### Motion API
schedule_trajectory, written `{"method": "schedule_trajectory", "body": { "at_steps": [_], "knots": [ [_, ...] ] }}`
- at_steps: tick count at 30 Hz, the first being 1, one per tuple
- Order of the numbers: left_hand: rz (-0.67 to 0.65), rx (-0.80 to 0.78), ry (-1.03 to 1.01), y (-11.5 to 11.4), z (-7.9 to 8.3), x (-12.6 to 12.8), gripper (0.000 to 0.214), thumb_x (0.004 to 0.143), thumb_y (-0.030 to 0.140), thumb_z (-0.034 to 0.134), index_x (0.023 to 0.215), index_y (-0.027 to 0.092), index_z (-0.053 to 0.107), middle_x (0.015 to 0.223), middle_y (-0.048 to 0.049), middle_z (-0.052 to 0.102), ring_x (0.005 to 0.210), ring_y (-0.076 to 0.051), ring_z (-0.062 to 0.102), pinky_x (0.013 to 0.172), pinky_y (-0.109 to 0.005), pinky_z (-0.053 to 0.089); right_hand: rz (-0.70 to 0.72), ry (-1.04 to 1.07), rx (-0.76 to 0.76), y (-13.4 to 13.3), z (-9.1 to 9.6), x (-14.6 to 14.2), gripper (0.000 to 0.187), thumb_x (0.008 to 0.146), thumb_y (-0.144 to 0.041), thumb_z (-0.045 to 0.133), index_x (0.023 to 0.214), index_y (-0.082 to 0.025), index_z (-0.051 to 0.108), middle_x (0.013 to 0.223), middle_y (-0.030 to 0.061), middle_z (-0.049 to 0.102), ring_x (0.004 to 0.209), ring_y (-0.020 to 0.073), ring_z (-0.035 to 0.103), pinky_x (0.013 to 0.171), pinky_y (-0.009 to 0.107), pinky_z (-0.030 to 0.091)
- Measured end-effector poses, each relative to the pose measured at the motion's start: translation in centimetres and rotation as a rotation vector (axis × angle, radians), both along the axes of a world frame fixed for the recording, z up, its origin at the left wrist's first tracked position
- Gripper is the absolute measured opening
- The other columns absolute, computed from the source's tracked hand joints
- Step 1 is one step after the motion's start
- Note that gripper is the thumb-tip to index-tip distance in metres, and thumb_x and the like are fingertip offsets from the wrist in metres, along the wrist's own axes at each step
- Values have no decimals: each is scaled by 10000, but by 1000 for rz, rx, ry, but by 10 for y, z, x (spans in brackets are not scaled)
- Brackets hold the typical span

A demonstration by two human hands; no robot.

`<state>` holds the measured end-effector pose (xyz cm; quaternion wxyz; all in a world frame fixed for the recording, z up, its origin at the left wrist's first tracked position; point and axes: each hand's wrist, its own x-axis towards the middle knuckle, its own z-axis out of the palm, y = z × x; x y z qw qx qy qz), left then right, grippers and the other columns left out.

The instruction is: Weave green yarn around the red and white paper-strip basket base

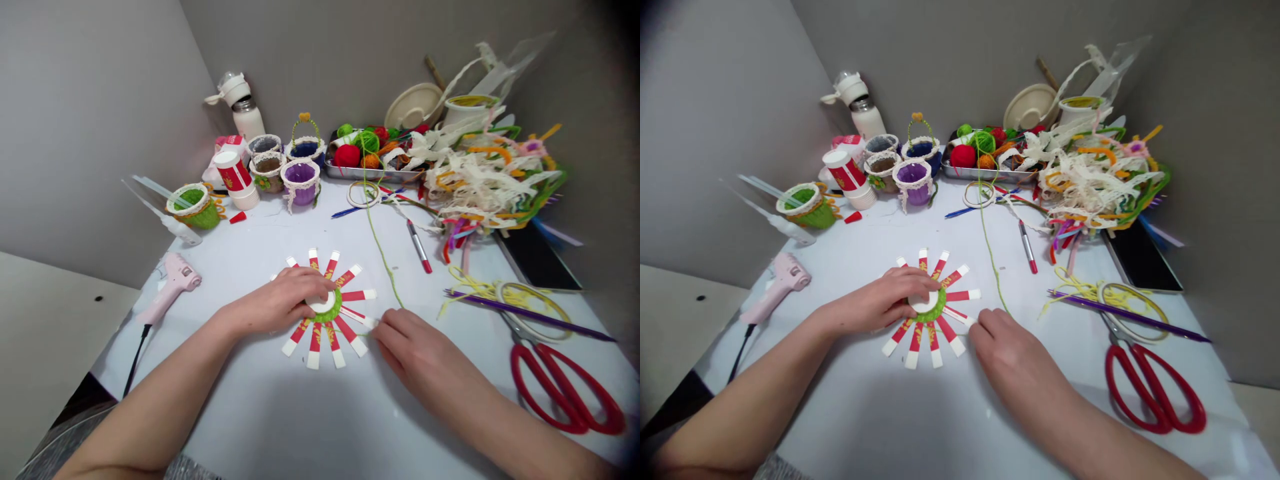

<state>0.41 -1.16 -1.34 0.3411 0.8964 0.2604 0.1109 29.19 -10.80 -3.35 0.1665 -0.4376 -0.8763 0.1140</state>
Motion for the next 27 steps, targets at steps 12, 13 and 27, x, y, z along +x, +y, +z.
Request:
{"method": "schedule_trajectory", "body": {
  "at_steps": [12,13,27],
  "knots": [
    [-49,-23,-21,-12,10,12,248,959,121,617,1180,233,627,1514,-78,627,1427,-304,528,1184,-517,396,-228,240,-125,31,-13,-7,188,1013,-176,540,891,-210,679,843,35,659,779,192,645,705,319,492],
    [-43,-21,-32,-12,10,12,216,958,166,663,1161,229,624,1503,-88,634,1411,-312,543,1179,-525,398,-228,241,-126,31,-13,-7,188,1013,-180,538,894,-209,680,844,36,661,780,192,646,706,321,493],
    [-8,58,-32,-5,-1,3,234,1039,127,535,1225,237,623,1428,-100,659,1387,-287,527,1191,-535,387,-85,298,-73,25,-8,-5,240,1036,-117,510,1026,-205,733,978,76,677,869,191,659,758,312,551]
  ]
}}
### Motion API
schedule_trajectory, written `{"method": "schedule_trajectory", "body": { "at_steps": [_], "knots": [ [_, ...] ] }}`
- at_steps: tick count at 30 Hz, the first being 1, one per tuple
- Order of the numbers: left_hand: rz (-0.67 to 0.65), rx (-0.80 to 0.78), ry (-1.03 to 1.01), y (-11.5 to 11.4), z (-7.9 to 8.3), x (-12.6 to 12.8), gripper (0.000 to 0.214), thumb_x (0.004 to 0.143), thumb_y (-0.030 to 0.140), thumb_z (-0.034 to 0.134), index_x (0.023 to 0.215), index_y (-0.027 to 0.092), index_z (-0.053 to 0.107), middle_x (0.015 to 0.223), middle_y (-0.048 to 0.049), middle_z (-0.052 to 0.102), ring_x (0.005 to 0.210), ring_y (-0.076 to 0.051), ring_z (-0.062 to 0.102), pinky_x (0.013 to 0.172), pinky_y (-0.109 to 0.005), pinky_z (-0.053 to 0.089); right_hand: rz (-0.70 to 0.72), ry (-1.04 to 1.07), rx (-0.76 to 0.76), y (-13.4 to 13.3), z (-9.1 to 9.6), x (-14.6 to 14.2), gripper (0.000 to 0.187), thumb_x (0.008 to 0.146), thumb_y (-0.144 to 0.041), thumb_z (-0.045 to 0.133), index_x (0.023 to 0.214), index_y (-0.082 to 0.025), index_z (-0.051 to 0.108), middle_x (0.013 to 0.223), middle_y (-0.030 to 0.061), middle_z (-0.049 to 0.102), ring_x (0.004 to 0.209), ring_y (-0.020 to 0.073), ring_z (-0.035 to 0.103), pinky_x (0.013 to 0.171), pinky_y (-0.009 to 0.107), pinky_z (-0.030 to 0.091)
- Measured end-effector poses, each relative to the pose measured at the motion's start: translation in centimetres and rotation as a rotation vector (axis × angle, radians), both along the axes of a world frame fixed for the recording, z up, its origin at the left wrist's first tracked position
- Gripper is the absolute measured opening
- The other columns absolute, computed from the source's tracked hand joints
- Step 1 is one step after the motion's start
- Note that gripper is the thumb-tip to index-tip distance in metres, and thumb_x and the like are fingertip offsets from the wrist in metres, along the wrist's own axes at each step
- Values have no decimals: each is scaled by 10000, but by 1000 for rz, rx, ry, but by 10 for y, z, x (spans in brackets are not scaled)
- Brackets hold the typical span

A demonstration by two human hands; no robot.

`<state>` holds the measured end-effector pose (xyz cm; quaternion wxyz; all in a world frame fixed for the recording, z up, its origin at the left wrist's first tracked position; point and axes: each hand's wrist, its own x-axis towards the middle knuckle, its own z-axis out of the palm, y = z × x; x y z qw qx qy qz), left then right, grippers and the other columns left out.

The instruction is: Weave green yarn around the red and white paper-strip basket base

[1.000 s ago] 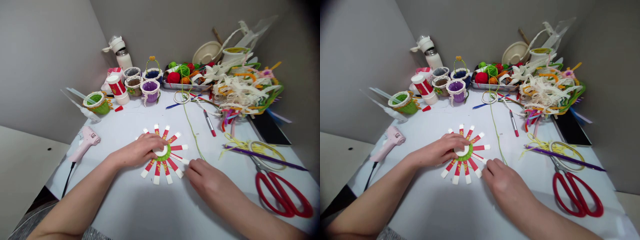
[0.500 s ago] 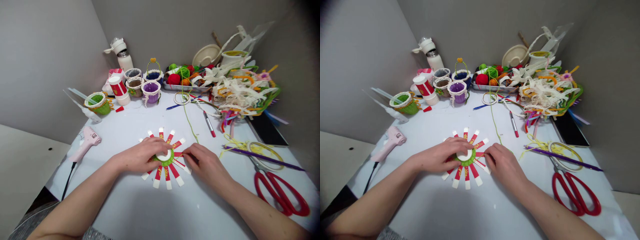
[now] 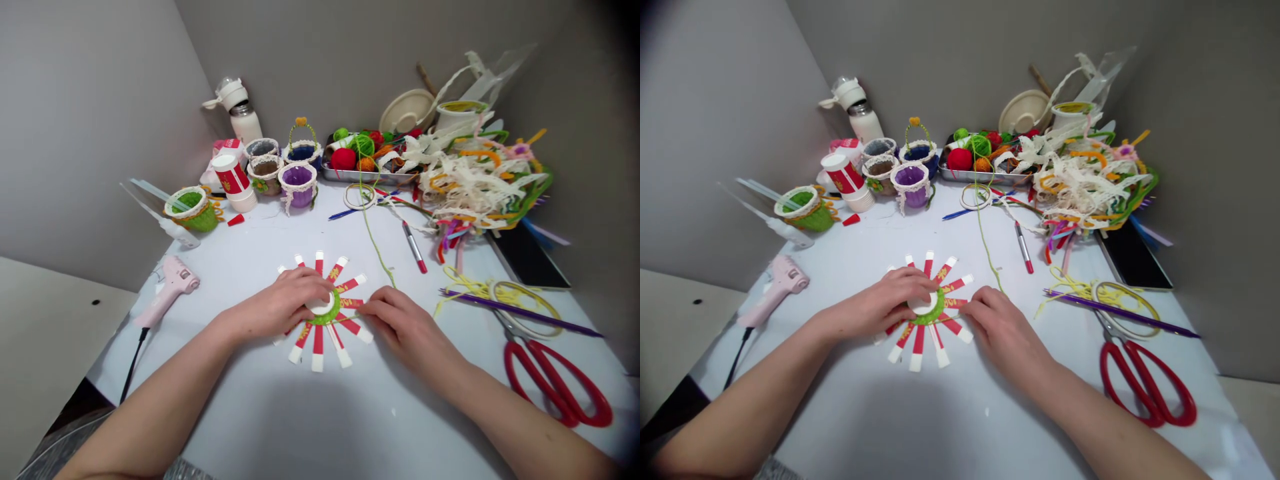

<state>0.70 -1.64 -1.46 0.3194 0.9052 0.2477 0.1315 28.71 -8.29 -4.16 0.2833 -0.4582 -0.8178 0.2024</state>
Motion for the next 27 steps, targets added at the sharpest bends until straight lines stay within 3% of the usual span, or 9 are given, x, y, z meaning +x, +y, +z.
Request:
{"method": "schedule_trajectory", "body": {
  "at_steps": [3,9,15,22,27],
  "knots": [
    [7,-26,37,2,2,-4,252,1046,132,520,1222,254,652,1473,-83,653,1430,-291,499,1175,-529,392,70,-34,2,-6,5,-1,272,1043,-90,477,1057,-205,722,978,79,676,876,193,649,752,307,547],
    [12,-48,38,5,1,-5,230,1038,138,547,1198,254,664,1469,-74,663,1418,-282,525,1174,-512,390,234,-191,41,-27,13,-1,264,988,-20,476,927,-182,675,900,69,648,810,205,597,694,314,493],
    [-6,-44,40,6,1,-5,222,1029,119,546,1178,247,652,1464,-71,665,1417,-280,533,1175,-503,385,278,-315,50,-38,14,-3,259,871,55,533,803,-182,612,850,47,618,734,185,548,624,317,416],
    [-7,-47,39,6,1,-5,198,1026,108,553,1140,241,645,1457,-66,670,1413,-281,537,1168,-498,392,214,-378,118,-34,16,4,260,832,68,548,806,-181,617,845,56,614,735,209,558,627,341,413],
    [-37,-46,-12,5,2,-2,213,1018,75,525,1116,227,638,1449,-75,669,1399,-268,550,1165,-491,424,79,-363,107,-19,6,7,221,943,-9,547,849,-177,654,856,61,617,766,222,588,658,345,449]
  ]
}}
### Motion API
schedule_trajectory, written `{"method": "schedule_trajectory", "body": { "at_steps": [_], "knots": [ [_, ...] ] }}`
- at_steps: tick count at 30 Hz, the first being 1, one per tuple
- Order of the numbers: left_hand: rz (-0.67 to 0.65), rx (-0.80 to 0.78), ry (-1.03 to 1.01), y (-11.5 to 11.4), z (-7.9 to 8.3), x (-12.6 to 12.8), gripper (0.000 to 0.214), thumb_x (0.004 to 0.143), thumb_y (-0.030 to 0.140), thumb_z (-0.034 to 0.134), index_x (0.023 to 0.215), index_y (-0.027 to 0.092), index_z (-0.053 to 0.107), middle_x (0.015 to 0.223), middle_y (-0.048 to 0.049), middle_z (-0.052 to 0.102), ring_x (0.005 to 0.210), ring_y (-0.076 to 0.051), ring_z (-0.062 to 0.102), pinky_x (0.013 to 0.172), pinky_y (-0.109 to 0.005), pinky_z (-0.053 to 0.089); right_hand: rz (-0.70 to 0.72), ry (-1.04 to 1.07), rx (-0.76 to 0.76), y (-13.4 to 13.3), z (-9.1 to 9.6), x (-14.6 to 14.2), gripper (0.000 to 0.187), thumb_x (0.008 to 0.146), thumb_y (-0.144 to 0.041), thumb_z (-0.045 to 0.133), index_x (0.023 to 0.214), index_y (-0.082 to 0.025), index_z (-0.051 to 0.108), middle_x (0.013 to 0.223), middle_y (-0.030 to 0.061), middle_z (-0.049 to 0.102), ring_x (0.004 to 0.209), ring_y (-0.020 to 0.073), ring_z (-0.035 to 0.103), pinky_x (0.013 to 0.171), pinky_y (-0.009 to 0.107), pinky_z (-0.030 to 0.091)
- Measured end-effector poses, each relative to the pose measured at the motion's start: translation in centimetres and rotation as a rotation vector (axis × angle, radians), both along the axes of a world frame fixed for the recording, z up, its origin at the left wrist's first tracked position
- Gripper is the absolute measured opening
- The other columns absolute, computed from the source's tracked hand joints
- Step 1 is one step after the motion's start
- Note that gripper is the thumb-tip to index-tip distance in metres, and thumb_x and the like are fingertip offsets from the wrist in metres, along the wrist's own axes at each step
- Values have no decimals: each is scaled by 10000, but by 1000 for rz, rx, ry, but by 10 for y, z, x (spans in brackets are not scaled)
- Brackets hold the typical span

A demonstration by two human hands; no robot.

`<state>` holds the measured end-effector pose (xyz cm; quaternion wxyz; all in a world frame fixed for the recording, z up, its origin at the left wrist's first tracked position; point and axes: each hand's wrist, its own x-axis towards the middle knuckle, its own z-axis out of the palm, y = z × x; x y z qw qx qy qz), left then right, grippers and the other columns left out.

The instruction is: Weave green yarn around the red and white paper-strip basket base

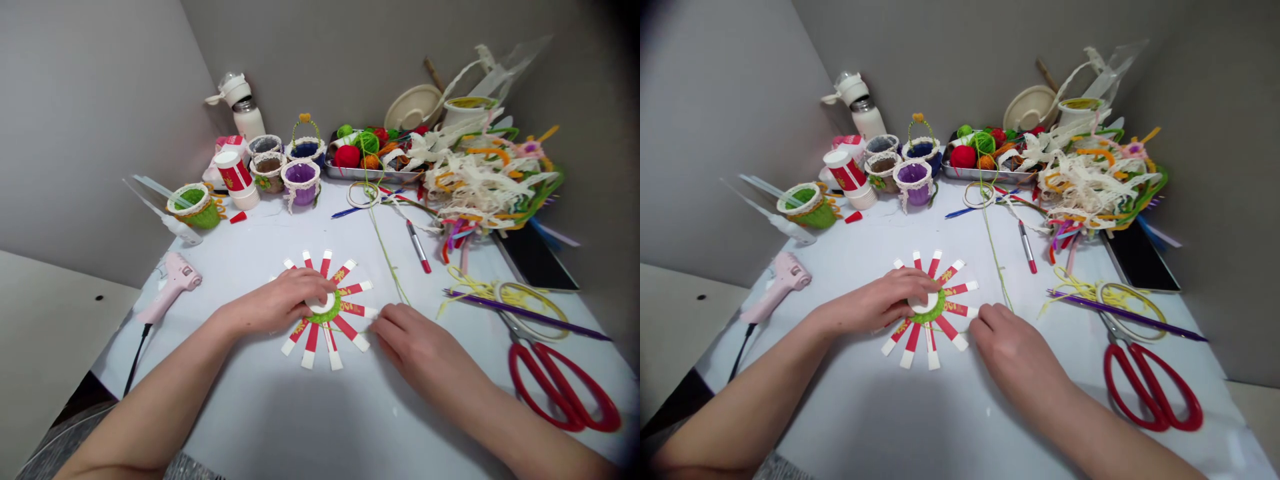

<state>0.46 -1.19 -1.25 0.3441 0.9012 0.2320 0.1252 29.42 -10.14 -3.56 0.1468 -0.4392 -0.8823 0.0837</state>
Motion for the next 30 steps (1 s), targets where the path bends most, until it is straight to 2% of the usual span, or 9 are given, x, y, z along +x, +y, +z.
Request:
{"method": "schedule_trajectory", "body": {
  "at_steps": [6,10,13,17,20,23,27,30],
  "knots": [
    [-81,-55,-36,-11,4,10,305,942,-8,491,1099,212,633,1480,-81,652,1405,-258,551,1183,-469,438,-181,223,-92,22,-9,-5,170,1017,-134,560,916,-185,687,879,49,655,829,211,637,739,333,493],
    [-44,-39,-74,-14,5,16,149,952,107,632,1062,208,629,1439,-87,681,1360,-295,588,1170,-503,426,-228,279,-168,25,-12,-6,162,1022,-153,557,929,-191,684,901,42,660,841,206,644,757,339,492],
    [6,-45,-62,-14,0,18,128,972,235,736,1022,209,622,1402,-85,700,1321,-306,609,1147,-519,425,-228,280,-187,24,-12,-5,156,1022,-161,559,932,-197,682,895,38,654,837,207,638,752,342,491],
    [67,-16,-85,-15,-5,19,141,975,202,730,1063,195,621,1490,-147,584,1385,-298,554,1124,-457,465,-221,282,-164,24,-12,-4,150,1018,-154,572,935,-200,688,909,43,656,842,208,639,744,339,498],
    [104,32,-76,-15,-5,17,216,954,203,746,1122,181,614,1398,-169,595,1314,-301,568,1070,-439,501,-191,300,-123,25,-11,-3,163,1017,-138,575,943,-201,706,945,55,664,859,206,650,760,335,519],
    [68,38,-51,-10,-4,13,160,999,200,676,1145,195,609,1297,-133,664,1238,-289,588,1068,-460,489,-140,324,-80,25,-11,-3,183,1019,-115,565,987,-197,726,978,65,674,875,202,661,774,327,536],
    [45,30,-1,-4,-2,4,171,1051,138,533,1173,221,621,1396,-98,664,1341,-283,535,1156,-500,408,-73,319,-50,21,-6,-3,213,1026,-84,533,1029,-190,718,981,67,687,880,201,665,767,315,540],
    [51,16,37,-3,0,0,246,1045,103,505,1192,240,647,1446,-67,661,1408,-276,495,1180,-497,378,-29,277,-63,15,0,-4,218,1035,-80,509,1059,-181,701,965,68,689,857,203,657,732,311,527]
  ]
}}
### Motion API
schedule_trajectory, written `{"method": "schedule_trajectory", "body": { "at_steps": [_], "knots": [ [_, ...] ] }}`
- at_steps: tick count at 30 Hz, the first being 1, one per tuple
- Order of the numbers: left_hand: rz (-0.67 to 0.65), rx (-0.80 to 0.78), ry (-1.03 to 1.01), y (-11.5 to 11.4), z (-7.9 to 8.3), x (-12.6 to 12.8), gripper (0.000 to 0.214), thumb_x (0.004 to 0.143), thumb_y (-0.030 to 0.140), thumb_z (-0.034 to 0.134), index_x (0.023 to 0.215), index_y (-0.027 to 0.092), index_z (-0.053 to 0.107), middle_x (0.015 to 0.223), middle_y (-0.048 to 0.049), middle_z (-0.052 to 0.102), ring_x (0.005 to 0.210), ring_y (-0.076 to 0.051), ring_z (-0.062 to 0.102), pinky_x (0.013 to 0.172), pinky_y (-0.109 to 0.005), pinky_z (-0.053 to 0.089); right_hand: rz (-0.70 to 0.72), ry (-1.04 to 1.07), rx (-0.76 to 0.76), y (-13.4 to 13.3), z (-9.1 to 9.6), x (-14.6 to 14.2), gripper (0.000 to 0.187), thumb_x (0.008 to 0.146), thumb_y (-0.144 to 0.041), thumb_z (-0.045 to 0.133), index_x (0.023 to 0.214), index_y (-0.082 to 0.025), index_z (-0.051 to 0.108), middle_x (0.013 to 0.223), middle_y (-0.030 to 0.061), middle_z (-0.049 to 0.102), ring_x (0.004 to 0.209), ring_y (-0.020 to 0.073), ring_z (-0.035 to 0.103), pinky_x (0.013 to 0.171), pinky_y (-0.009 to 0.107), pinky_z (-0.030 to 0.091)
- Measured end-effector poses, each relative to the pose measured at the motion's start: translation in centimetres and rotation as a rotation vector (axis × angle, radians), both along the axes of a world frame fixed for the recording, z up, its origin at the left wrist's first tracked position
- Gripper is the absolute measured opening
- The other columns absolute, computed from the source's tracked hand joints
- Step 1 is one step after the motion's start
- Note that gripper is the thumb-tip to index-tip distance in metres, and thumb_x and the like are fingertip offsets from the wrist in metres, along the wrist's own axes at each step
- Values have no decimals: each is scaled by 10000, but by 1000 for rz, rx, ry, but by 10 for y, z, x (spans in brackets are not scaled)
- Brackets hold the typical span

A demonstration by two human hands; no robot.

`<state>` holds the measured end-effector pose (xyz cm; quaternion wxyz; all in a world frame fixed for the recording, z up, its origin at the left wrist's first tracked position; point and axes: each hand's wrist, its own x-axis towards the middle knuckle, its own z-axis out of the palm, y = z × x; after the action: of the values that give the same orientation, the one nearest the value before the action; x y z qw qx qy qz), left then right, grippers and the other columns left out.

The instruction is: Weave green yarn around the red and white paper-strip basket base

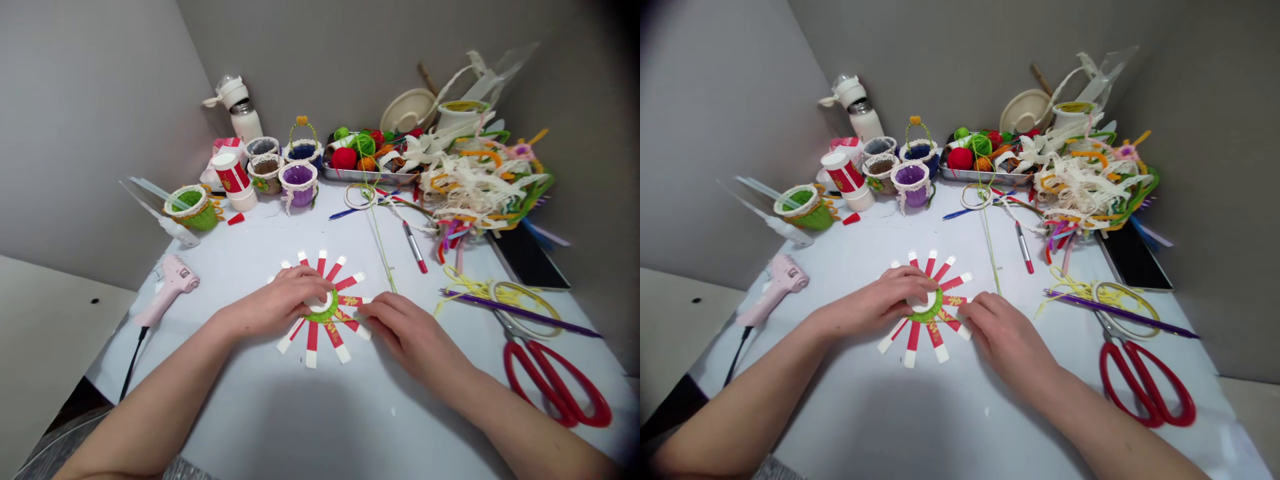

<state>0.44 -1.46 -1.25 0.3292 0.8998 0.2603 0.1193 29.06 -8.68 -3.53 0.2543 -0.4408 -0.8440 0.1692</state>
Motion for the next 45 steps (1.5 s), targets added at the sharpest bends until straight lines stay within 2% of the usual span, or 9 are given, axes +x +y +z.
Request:
{"method": "schedule_trajectory", "body": {
  "at_steps": [7,16,24,31,33,36,39,42,45],
  "knots": [
    [-24,-39,14,2,5,-2,253,1032,75,507,1158,239,653,1424,-47,683,1377,-258,536,1158,-458,394,198,-132,-44,-22,11,-1,218,971,-20,531,899,-171,672,889,58,651,798,204,601,682,309,474],
    [-79,-118,-76,4,6,-3,249,1021,33,490,1097,217,638,1406,-71,685,1359,-231,554,1154,-411,432,259,-221,-53,-30,16,2,242,928,15,555,794,-177,614,864,42,622,755,184,561,638,308,418],
    [-78,-116,-71,3,7,-3,296,992,12,484,1111,228,648,1383,-67,692,1367,-237,553,1161,-427,441,70,-240,9,-14,5,8,256,1009,-46,491,886,-179,672,901,71,646,799,216,598,686,343,473],
    [-131,-117,-87,-5,10,7,270,1019,31,446,1066,209,644,1400,-91,689,1330,-246,576,1132,-444,463,-181,-16,-39,10,-10,0,192,1045,-194,543,896,-210,663,863,44,659,804,198,640,723,331,505],
    [-136,-111,-107,-7,10,9,235,1009,41,484,1083,204,636,1392,-97,690,1322,-250,581,1142,-451,452,-205,8,-60,12,-12,-2,180,1034,-188,551,893,-213,659,865,39,660,802,195,644,722,328,504],
    [-119,-103,-138,-9,8,12,116,988,141,650,1084,205,630,1324,-98,714,1270,-264,612,1137,-465,446,-205,20,-71,12,-14,-2,164,1028,-187,558,904,-210,664,870,36,659,807,196,644,724,330,499],
    [-29,-80,-113,-10,3,15,155,956,213,761,1037,207,629,1323,-99,698,1254,-275,618,1116,-474,458,-192,31,-66,12,-14,-2,156,1026,-180,563,917,-201,672,875,36,655,818,197,641,733,333,499],
    [62,-52,-93,-13,0,18,233,925,190,791,1083,199,620,1452,-146,569,1349,-294,557,1103,-456,487,-201,18,-65,12,-13,-2,153,1017,-167,576,905,-197,676,875,38,654,819,200,639,730,334,498],
    [83,-16,-80,-13,-1,17,275,921,200,793,1122,195,605,1332,-136,592,1263,-285,581,1058,-441,518,-195,0,-61,12,-11,-2,161,1017,-162,576,907,-203,686,872,40,661,819,201,645,732,333,501]
  ]
}}
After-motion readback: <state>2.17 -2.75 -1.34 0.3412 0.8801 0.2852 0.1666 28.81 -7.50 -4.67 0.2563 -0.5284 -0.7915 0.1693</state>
